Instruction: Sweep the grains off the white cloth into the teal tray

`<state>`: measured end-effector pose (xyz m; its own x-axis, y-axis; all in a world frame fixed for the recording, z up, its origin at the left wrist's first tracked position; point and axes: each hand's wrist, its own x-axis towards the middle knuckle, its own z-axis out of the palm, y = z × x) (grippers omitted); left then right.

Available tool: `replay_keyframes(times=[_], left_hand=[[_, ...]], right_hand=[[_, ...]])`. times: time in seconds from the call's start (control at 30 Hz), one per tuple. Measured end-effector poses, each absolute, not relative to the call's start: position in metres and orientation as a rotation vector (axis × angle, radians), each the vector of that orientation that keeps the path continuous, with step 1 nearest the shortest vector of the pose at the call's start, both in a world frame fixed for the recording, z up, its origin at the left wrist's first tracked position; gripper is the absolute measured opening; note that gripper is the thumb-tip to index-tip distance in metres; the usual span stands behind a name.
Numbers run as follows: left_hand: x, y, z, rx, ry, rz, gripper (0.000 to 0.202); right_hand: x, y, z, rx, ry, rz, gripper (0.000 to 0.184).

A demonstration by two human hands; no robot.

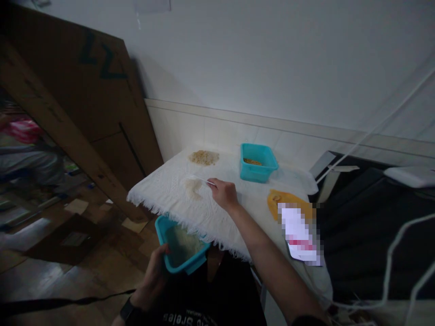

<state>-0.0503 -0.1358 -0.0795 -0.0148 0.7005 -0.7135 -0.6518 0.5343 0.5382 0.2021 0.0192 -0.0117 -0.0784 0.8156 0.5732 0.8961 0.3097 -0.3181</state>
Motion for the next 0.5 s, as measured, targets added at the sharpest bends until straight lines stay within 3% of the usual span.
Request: replay_keyframes(times=[0.5], left_hand=[[-0.059, -0.133, -0.087, 0.099, 1.133, 1.128, 0.014]], right_hand=[[0.184, -0.006, -0.027, -1.357, -1.986, -0.286, 0.019]])
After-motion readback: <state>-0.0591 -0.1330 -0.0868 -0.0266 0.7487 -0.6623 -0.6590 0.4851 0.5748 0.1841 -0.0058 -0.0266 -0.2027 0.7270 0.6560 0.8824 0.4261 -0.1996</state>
